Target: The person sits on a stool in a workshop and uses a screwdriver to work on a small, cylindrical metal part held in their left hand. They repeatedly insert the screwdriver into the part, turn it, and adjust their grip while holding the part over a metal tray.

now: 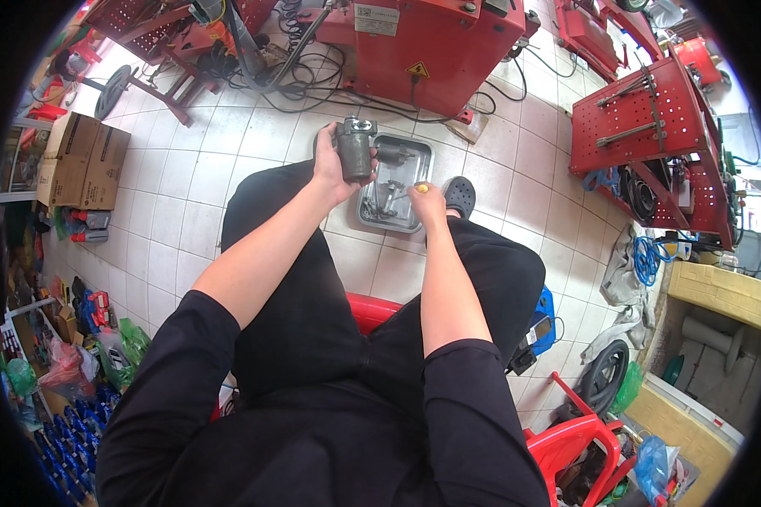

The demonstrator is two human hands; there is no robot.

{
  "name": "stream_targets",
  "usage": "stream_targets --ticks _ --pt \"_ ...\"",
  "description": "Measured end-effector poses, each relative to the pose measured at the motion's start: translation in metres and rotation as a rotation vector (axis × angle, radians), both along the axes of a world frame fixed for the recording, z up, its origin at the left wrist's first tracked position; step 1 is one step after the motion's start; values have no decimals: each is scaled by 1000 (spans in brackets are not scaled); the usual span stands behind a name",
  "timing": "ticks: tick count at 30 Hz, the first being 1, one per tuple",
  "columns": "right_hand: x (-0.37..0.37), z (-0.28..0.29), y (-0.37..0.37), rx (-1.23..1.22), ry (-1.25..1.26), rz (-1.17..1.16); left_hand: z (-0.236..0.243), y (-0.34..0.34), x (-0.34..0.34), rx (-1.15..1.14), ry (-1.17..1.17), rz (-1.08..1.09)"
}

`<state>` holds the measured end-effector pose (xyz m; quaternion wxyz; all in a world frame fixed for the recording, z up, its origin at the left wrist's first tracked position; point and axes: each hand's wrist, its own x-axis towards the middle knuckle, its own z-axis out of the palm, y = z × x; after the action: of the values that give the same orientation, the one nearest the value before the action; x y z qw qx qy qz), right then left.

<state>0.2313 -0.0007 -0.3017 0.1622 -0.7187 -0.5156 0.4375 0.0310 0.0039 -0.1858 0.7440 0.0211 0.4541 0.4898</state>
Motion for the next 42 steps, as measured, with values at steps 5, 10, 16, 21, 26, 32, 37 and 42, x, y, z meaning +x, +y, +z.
stream_targets --ticks 5,10,16,21,26,32,37,42 --pt "4 -26 -1 16 0 83 1 1 3 8 -15 -7" --pt "-2 -27 -9 6 -34 190 -2 -1 0 -7 -1 -6" --pt "-4 -16 -8 -27 -8 114 -3 1 0 -34 5 10" --pt "-2 -26 -9 23 -19 129 -2 0 2 -36 0 -8" --pt "-1 -36 -8 57 17 204 -1 0 2 -19 -13 -18" --pt "-9 -21 -11 1 30 285 -5 1 1 -26 -7 5" --pt "-10 -16 -12 20 55 290 0 -1 2 -12 3 -8" --pt "-8 -17 -13 62 5 283 -1 0 2 -9 -5 -13"
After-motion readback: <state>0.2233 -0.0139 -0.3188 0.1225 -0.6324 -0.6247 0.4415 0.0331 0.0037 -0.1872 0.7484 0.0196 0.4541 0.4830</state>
